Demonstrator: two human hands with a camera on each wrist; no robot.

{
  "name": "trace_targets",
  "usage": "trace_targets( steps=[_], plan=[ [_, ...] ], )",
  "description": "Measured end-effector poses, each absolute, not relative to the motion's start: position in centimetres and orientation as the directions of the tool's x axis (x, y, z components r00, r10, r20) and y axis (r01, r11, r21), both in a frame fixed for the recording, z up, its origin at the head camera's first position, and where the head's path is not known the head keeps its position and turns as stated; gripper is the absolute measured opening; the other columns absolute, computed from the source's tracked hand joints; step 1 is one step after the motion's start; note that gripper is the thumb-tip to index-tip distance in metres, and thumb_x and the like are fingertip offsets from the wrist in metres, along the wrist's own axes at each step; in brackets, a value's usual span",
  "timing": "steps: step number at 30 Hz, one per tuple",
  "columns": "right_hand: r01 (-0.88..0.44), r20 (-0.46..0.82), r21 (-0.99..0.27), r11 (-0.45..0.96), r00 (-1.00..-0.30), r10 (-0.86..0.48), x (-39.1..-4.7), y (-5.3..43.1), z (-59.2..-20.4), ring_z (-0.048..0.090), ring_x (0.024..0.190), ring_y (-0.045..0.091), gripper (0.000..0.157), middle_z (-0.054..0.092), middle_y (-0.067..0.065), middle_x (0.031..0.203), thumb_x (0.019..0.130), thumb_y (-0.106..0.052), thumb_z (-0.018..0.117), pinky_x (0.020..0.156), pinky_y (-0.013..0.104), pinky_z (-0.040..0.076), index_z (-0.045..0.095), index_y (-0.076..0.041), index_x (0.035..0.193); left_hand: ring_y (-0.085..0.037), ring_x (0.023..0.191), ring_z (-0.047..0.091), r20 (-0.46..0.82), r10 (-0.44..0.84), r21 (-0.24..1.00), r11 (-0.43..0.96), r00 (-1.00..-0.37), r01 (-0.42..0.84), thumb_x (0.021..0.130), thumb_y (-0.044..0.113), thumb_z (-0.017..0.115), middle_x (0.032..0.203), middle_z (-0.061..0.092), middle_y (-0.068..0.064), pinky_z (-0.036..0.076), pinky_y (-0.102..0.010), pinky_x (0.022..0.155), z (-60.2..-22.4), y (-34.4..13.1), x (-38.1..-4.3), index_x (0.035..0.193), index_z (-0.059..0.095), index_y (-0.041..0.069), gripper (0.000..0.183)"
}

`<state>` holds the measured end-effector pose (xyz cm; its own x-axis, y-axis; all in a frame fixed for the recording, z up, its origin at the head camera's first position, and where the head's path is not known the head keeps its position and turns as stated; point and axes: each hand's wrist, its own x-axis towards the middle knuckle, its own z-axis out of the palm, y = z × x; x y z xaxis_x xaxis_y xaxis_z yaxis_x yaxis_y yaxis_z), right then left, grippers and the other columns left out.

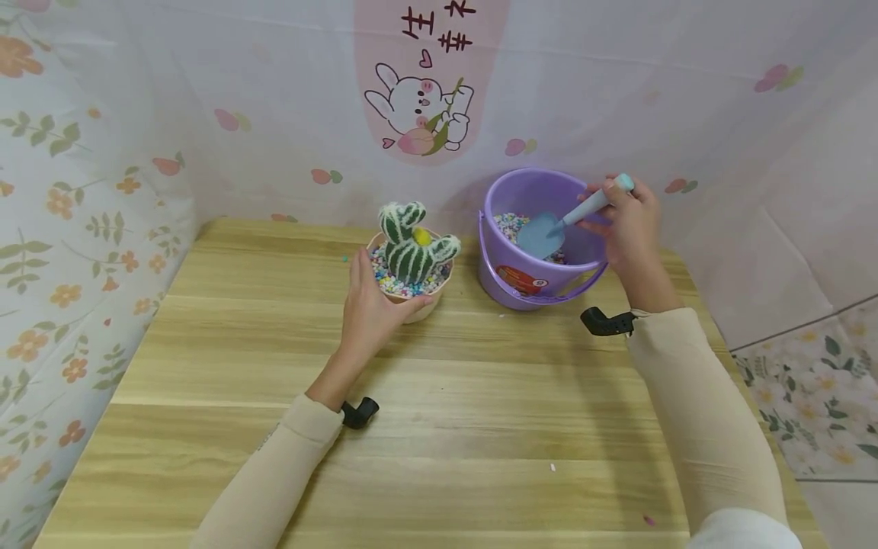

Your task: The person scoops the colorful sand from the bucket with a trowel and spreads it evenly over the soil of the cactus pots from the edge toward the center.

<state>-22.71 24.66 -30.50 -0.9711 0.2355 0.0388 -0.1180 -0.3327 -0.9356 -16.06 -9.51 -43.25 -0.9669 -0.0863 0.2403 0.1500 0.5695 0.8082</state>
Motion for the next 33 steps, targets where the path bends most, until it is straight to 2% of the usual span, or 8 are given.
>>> trace_targets(
  steps=[6,11,17,25,29,33],
  plan=[
    [-0.118,0.029,-0.928,-0.352,-0.968,0.249,-24.1,26.0,-30.2,0.072,0.083,0.027,0.019,0.069,0.013,0.096,0.094,-0.009,0.063,0.059,0.043,0.059,0.055,-0.003,0.111,-0.042,0.137,0.035,0.219,-0.091,0.812,0.569,-0.972,0.130,0.067,0.061,0.081,0.160,0.015,-0.015,0.038,-0.056,0.106,-43.3,-9.5,-16.0,0.155,0.008,0.002,0.129],
    [-0.106,0.011,-0.928,-0.358,-0.966,0.257,-24.8,26.9,-30.1,0.071,0.084,0.028,0.027,0.070,0.014,0.099,0.092,-0.008,0.065,0.062,0.042,0.059,0.057,-0.002,0.117,-0.042,0.138,0.033,0.211,-0.094,0.814,0.568,-0.973,0.122,0.067,0.060,0.082,0.160,0.014,-0.016,0.037,-0.056,0.107,-43.3,-9.5,-16.0,0.155,0.008,0.001,0.130],
    [-0.038,-0.016,-0.956,-0.291,-0.984,0.179,-25.6,27.1,-30.3,0.071,0.087,0.028,0.043,0.070,0.014,0.101,0.092,-0.011,0.066,0.065,0.041,0.059,0.050,0.000,0.131,-0.042,0.139,0.032,0.212,-0.090,0.812,0.570,-0.973,0.124,0.067,0.061,0.080,0.161,0.013,-0.015,0.037,-0.055,0.107,-43.3,-9.5,-16.1,0.156,0.007,0.002,0.129],
    [-0.003,-0.040,-0.965,-0.264,-0.987,0.157,-26.1,27.2,-30.1,0.071,0.087,0.026,0.049,0.069,0.012,0.101,0.095,-0.010,0.061,0.065,0.039,0.059,0.041,-0.002,0.140,-0.039,0.141,0.030,0.226,-0.086,0.810,0.569,-0.970,0.139,0.067,0.060,0.081,0.161,0.013,-0.014,0.037,-0.055,0.107,-43.3,-9.6,-16.1,0.155,0.007,0.002,0.129],
    [-0.013,-0.052,-0.961,-0.277,-0.973,0.226,-26.3,27.2,-30.0,0.070,0.087,0.022,0.052,0.066,0.011,0.103,0.093,-0.004,0.063,0.075,0.031,0.058,0.042,-0.002,0.141,-0.040,0.140,0.030,0.226,-0.089,0.812,0.567,-0.970,0.137,0.067,0.060,0.081,0.161,0.014,-0.015,0.037,-0.055,0.107,-43.4,-9.6,-16.1,0.155,0.007,0.001,0.129],
    [-0.040,-0.039,-0.972,-0.233,-0.946,0.321,-26.5,27.4,-30.0,0.067,0.095,0.020,0.052,0.063,0.010,0.107,0.090,0.000,0.065,0.089,0.026,0.053,0.048,0.000,0.139,-0.040,0.140,0.030,0.225,-0.087,0.815,0.563,-0.971,0.138,0.067,0.060,0.081,0.161,0.013,-0.015,0.037,-0.055,0.107,-43.4,-9.5,-16.1,0.155,0.007,0.001,0.129]
  ],
)
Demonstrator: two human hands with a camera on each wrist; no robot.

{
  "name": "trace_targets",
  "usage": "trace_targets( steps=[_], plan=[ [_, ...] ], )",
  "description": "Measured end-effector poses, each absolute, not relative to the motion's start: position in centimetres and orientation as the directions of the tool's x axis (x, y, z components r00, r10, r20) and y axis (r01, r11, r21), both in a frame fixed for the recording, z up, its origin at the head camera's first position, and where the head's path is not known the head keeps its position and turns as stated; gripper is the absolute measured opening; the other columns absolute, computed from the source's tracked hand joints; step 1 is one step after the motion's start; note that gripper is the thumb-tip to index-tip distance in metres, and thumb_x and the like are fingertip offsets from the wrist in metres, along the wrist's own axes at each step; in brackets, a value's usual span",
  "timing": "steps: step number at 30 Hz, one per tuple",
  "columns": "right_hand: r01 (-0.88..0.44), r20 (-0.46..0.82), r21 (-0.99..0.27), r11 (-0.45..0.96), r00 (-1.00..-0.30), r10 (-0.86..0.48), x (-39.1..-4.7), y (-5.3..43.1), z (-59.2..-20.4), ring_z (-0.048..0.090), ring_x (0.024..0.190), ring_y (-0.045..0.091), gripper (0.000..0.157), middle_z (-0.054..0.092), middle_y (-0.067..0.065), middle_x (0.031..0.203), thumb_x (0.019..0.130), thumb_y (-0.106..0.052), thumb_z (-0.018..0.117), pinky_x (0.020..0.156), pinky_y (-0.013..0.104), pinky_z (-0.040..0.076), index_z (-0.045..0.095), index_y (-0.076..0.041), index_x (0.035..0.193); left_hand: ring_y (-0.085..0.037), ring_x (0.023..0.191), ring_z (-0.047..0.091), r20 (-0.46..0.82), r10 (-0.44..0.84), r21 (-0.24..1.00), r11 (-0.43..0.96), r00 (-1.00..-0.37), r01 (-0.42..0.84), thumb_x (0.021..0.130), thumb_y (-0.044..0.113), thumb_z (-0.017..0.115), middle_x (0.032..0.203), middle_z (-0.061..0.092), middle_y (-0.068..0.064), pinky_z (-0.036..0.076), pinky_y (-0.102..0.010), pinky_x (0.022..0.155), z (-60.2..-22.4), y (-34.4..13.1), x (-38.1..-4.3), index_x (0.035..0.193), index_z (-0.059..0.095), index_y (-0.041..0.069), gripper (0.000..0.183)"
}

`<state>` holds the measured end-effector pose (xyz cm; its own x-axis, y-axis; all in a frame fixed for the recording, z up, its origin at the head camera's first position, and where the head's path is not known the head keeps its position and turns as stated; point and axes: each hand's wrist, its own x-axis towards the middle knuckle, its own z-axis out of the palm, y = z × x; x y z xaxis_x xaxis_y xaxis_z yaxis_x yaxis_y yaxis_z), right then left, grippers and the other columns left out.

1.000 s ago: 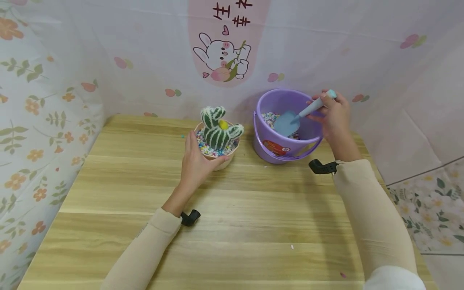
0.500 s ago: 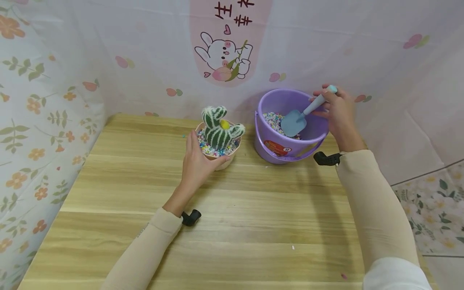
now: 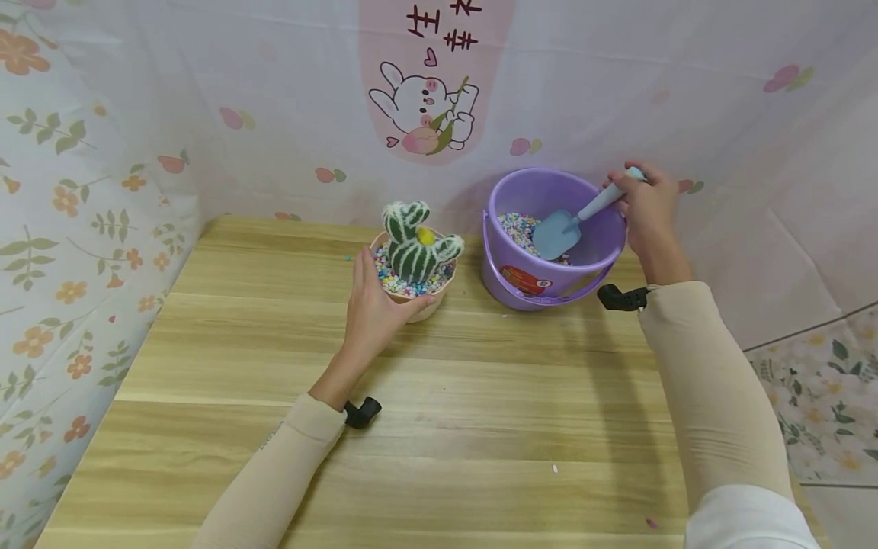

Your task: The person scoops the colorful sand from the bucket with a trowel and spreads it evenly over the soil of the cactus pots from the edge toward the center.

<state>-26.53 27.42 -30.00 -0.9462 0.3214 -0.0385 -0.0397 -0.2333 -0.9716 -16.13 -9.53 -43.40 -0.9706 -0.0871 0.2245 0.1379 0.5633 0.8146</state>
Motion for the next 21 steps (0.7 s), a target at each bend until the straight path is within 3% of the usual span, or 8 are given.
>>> trace_targets(
  steps=[6,14,18,21],
  plan=[
    [-0.053,-0.019,-0.983,-0.177,-0.924,0.382,-26.7,28.1,-30.3,0.061,0.113,0.022,0.050,0.064,0.006,0.104,0.088,0.001,0.067,0.104,0.030,0.042,0.052,0.002,0.136,-0.041,0.140,0.030,0.221,-0.089,0.815,0.563,-0.971,0.134,0.067,0.061,0.081,0.161,0.013,-0.015,0.036,-0.056,0.107,-43.5,-9.5,-16.2,0.155,0.007,0.001,0.130],
    [-0.028,-0.033,-0.986,-0.162,-0.931,0.364,-26.5,28.6,-30.0,0.062,0.110,0.017,0.049,0.066,0.003,0.113,0.092,-0.016,0.066,0.112,0.037,0.033,0.052,-0.004,0.138,-0.040,0.141,0.029,0.220,-0.082,0.825,0.547,-0.972,0.140,0.067,0.059,0.082,0.161,0.012,-0.015,0.037,-0.058,0.106,-43.5,-9.6,-16.1,0.156,0.005,0.003,0.130],
    [-0.014,-0.007,-0.998,-0.057,-0.937,0.350,-25.8,28.8,-29.7,0.055,0.122,0.015,0.052,0.060,0.001,0.125,0.093,-0.030,0.065,0.116,0.040,0.027,0.052,-0.007,0.139,-0.037,0.143,0.024,0.249,-0.061,0.818,0.548,-0.967,0.176,0.066,0.058,0.083,0.159,0.016,-0.014,0.030,-0.057,0.111,-43.4,-10.1,-15.9,0.156,0.006,0.006,0.129],
    [0.022,0.028,-0.988,0.150,-0.946,0.322,-25.0,29.3,-29.5,0.041,0.137,0.013,0.060,0.047,0.001,0.145,0.094,-0.043,0.061,0.118,0.038,0.022,0.047,-0.016,0.145,-0.034,0.147,0.013,0.253,-0.032,0.808,0.556,-0.967,0.193,0.066,0.059,0.083,0.161,0.012,-0.014,0.019,-0.057,0.115,-43.2,-10.7,-15.7,0.156,0.004,0.008,0.130]
  ],
)
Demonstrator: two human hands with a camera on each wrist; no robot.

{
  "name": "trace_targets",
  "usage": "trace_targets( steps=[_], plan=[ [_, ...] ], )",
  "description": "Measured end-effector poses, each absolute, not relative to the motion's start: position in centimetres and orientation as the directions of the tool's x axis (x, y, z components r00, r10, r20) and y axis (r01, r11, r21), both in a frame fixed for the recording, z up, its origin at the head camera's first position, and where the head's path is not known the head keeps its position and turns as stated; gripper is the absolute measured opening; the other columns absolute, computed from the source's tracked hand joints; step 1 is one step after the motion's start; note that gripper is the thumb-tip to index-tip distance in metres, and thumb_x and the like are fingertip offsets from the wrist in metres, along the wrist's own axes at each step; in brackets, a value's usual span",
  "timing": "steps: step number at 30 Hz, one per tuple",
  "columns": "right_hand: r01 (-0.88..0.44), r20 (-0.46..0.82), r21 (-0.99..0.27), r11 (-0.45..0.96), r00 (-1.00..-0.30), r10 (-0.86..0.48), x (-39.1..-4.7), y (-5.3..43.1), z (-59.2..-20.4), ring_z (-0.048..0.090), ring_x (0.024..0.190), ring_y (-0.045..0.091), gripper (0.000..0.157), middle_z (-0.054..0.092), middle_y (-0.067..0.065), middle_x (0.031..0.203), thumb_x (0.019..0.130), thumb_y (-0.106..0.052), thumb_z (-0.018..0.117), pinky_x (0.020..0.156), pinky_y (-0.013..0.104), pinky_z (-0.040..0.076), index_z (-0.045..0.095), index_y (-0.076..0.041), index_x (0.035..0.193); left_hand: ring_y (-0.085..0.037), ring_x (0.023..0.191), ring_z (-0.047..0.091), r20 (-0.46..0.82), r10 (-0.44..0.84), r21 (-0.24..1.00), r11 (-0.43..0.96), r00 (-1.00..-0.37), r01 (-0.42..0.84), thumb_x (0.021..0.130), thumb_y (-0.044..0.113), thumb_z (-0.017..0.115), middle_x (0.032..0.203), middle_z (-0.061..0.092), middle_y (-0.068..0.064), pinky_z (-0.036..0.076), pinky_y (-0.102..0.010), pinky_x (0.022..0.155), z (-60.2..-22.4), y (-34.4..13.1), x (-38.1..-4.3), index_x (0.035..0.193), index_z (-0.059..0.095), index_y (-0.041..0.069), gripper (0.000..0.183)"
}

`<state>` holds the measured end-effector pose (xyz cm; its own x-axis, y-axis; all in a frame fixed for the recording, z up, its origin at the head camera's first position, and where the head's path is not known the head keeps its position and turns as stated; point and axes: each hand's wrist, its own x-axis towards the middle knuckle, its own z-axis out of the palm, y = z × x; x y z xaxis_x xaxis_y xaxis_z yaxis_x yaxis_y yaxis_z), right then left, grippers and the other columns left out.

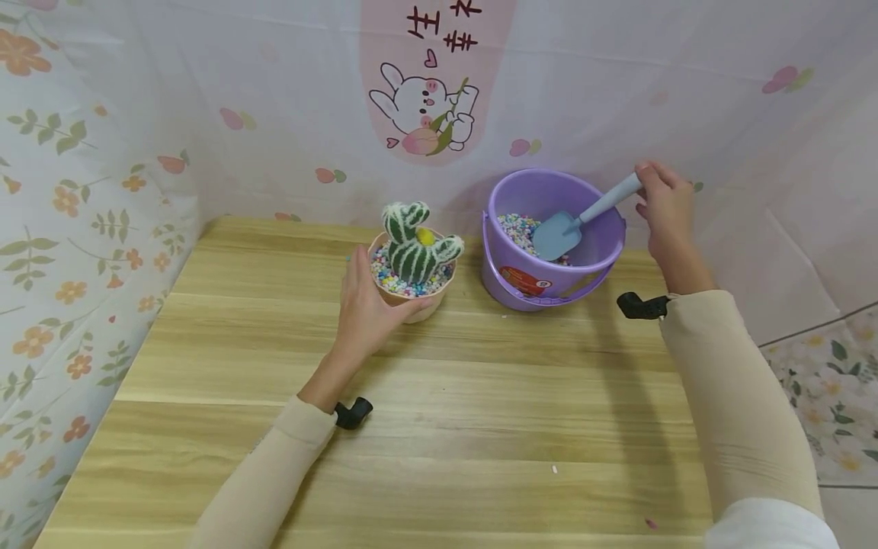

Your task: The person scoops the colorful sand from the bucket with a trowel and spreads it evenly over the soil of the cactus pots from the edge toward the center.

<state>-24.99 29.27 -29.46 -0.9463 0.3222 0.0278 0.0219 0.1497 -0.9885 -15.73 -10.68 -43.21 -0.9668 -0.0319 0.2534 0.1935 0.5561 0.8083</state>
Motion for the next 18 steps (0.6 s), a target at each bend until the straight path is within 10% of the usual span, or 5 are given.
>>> trace_targets(
  steps=[8,18],
  plan=[
    [-0.053,0.237,-0.623,0.780,-0.964,0.123,-22.5,29.7,-29.9,0.011,0.147,0.035,0.074,0.016,0.011,0.161,0.097,-0.053,0.045,0.115,0.060,0.014,0.024,-0.014,0.156,-0.032,0.150,0.000,0.267,0.102,0.656,0.709,-0.958,0.258,0.070,0.058,0.080,0.163,0.004,-0.014,0.007,-0.065,0.114,-42.7,-12.9,-14.9,0.157,0.000,0.008,0.129],
    [-0.258,0.312,-0.070,0.964,-0.923,-0.225,-18.7,27.9,-31.1,0.004,0.148,0.042,0.082,0.007,0.018,0.162,0.094,-0.061,0.045,0.111,0.070,0.003,0.024,-0.009,0.154,-0.036,0.149,-0.003,0.333,0.329,0.351,0.827,-0.884,0.440,0.072,0.066,0.073,0.162,0.000,-0.019,0.008,-0.068,0.112,-42.4,-15.3,-13.2,0.156,0.002,0.002,0.127]
  ],
)
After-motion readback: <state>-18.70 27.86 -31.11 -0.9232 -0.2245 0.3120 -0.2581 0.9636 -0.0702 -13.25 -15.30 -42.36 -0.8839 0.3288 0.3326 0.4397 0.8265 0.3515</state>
